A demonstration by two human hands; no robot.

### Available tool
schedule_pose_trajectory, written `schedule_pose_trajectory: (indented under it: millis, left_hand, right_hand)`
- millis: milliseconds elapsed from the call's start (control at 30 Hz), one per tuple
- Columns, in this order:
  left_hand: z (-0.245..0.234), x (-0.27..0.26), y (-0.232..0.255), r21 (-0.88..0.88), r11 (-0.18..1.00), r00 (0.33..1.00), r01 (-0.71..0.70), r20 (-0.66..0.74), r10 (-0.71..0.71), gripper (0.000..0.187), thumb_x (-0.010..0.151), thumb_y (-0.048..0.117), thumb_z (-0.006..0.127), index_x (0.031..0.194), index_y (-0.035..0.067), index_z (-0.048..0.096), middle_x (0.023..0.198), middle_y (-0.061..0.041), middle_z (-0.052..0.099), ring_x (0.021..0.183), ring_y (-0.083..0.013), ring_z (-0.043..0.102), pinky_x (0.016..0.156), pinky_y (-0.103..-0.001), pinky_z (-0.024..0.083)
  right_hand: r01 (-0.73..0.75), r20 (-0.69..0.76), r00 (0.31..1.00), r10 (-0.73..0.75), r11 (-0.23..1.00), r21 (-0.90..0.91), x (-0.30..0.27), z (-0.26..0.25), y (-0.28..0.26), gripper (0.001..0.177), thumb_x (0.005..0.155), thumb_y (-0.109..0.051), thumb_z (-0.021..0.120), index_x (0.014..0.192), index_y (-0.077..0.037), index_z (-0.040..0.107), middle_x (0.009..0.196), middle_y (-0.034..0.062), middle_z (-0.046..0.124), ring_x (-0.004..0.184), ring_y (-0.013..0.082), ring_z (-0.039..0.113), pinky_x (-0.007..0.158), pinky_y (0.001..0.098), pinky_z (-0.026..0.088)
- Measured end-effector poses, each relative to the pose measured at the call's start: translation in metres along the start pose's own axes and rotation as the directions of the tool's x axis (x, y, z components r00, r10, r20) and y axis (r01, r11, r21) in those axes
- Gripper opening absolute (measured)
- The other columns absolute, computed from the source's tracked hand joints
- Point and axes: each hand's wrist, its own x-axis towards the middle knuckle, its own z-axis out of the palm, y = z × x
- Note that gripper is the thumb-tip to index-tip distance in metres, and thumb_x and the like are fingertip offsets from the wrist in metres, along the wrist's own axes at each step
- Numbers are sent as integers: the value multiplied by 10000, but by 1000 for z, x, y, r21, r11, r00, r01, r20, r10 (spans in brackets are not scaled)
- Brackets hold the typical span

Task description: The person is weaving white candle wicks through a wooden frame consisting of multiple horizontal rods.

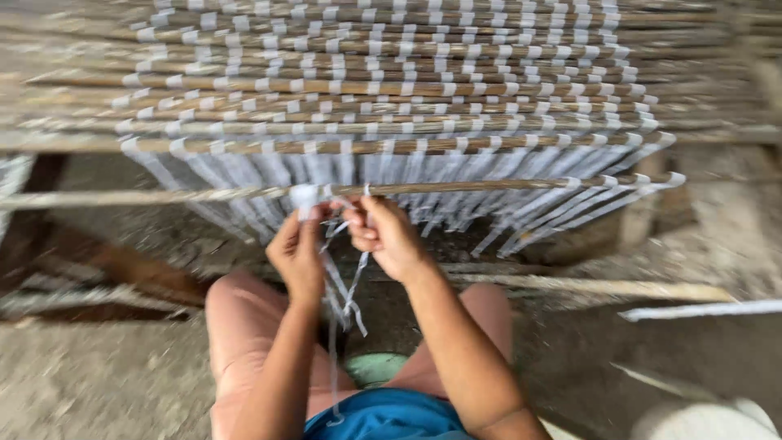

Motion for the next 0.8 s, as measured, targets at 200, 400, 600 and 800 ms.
schedule_pose_trajectory:
  millis: [200, 400, 600, 800]
  left_hand:
    - [-1, 1, 23, -41, 999, 997, -34, 66, 37, 120, 1055, 44, 645, 1117, -32, 714, 1000, -200, 734, 963, -236, 701, 941, -403, 564]
    - [2, 2, 7, -111, 992, 996, -55, 65, 63, 105, 1061, 12, 638, 1108, -60, 699, 1006, -232, 722, 1028, -308, 723, 974, -447, 588]
    - [-1, 4, 5, -106, 991, 993, -84, 79, 93, 98, 1068, -6, 626, 1105, -73, 687, 995, -232, 708, 1053, -318, 710, 1045, -486, 565]
    - [-4, 7, -6, -96, 991, 991, -97, 86, 106, 89, 1061, -24, 632, 1096, -81, 690, 977, -233, 706, 1053, -322, 704, 1046, -504, 562]
  right_hand:
    - [41, -103, 994, -32, 995, 91, -39, -60, -45, 282, 1038, -352, 521, 1050, -74, 569, 834, -2, 387, 632, 37, 386, 378, 93, 243]
    - [138, -236, 964, -120, 989, 59, -66, -103, -84, 242, 1017, -324, 492, 1035, -84, 519, 856, 10, 405, 637, 52, 390, 372, 122, 263]
    - [234, -262, 940, -219, 972, 28, -72, -105, -102, 358, 1040, -403, 349, 941, -86, 483, 824, 30, 393, 590, 74, 378, 355, 143, 259]
    - [304, -284, 893, -349, 934, -189, -45, -136, -58, 618, 1052, -669, 259, 889, -111, 468, 743, -24, 327, 556, 20, 294, 363, 113, 227]
